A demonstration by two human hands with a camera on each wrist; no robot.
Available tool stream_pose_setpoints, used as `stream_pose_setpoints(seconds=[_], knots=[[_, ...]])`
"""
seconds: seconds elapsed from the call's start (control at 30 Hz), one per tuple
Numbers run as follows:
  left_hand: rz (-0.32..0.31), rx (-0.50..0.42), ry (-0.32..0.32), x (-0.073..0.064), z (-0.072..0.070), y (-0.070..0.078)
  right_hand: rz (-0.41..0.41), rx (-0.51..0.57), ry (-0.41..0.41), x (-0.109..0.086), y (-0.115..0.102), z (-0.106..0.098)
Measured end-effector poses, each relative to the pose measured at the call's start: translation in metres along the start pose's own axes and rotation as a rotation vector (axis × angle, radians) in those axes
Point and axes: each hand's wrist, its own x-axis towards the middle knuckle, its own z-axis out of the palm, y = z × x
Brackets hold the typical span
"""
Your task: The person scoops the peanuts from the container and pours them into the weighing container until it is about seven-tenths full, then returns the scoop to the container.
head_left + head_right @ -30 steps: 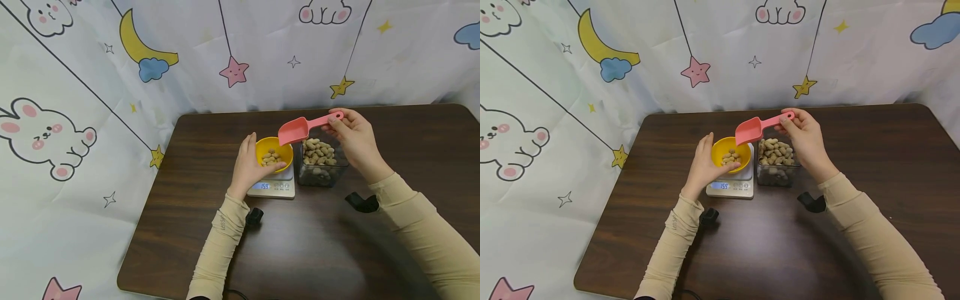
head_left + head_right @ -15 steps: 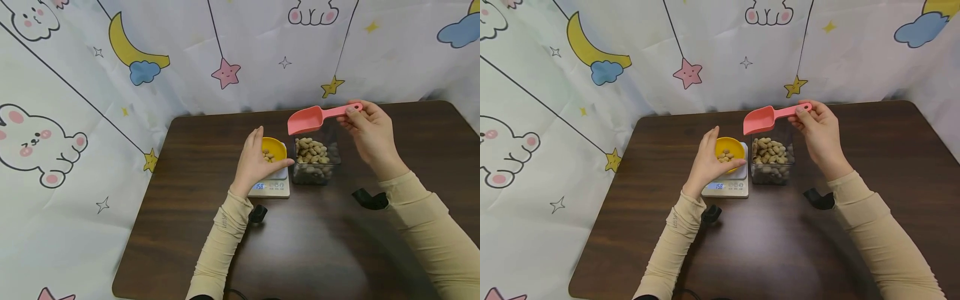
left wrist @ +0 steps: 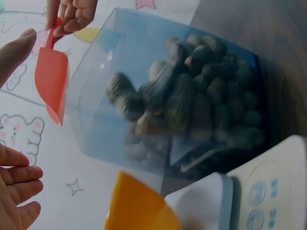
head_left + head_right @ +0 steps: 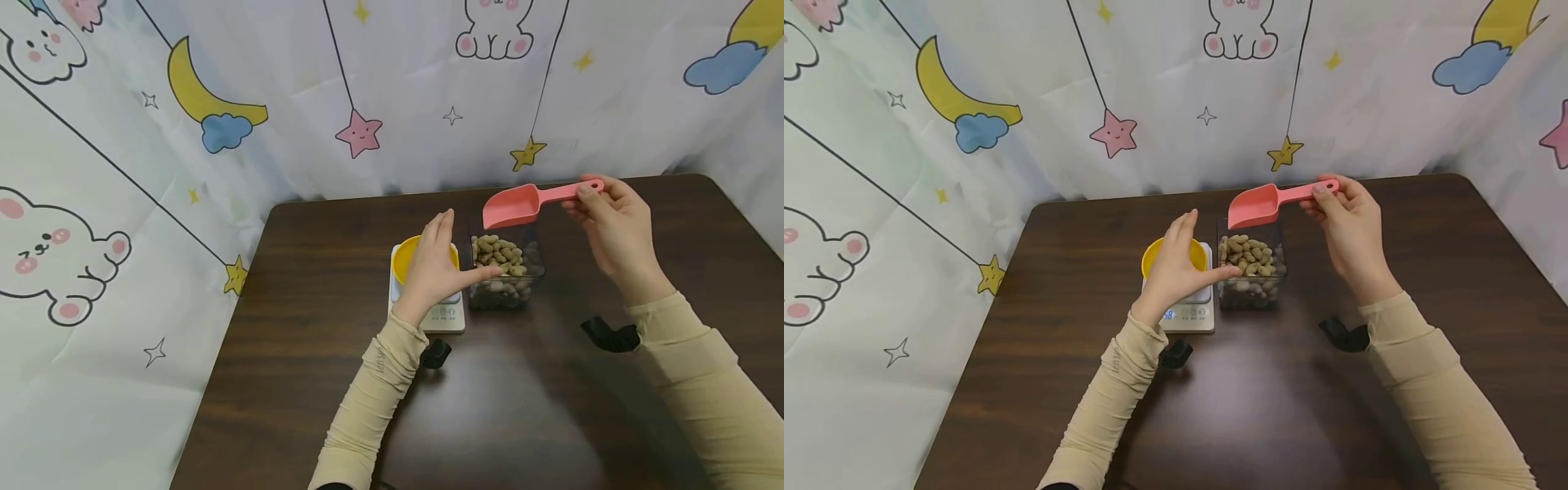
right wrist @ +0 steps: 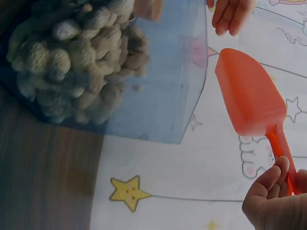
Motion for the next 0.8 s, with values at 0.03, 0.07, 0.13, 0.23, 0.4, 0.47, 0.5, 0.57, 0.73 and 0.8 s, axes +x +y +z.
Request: stream_pose_setpoints(seconds=[0.03, 0.07, 0.13, 0.23, 0.4, 0.47, 0.5, 0.57, 0.73, 0.8], knots=[[0.007, 0.01, -0.005, 0.0, 0.002, 0.0, -0.002, -0.012, 0.007, -0.001, 0.001, -0.001], [0.015, 0.02, -0.008, 0.0, 0.004, 0.001, -0.005, -0.023, 0.012, -0.001, 0.002, -0.002], [0.027, 0.046, -0.014, 0.002, 0.008, 0.002, -0.014, -0.045, 0.019, -0.001, 0.004, -0.004], [0.034, 0.083, -0.026, 0.004, 0.014, 0.003, -0.033, -0.105, 0.021, -0.002, 0.006, -0.007], [0.029, 0.121, -0.061, 0.008, 0.025, 0.003, -0.077, -0.449, 0.035, -0.004, 0.009, -0.009], [0.032, 0.134, -0.066, 0.008, 0.028, 0.002, -0.102, -0.656, 0.036, -0.006, 0.01, -0.01], [0.035, 0.14, -0.063, 0.009, 0.029, 0.002, -0.118, -0.753, 0.033, -0.007, 0.01, -0.01], [0.04, 0.148, -0.061, 0.009, 0.032, 0.001, -0.164, -0.931, 0.026, -0.009, 0.012, -0.009], [0.032, 0.138, -0.068, 0.008, 0.033, 0.0, -0.335, -1.173, -0.043, -0.014, 0.017, -0.007], [0.024, 0.135, -0.073, 0.008, 0.033, -0.001, -0.415, -1.236, -0.095, -0.015, 0.019, -0.006]])
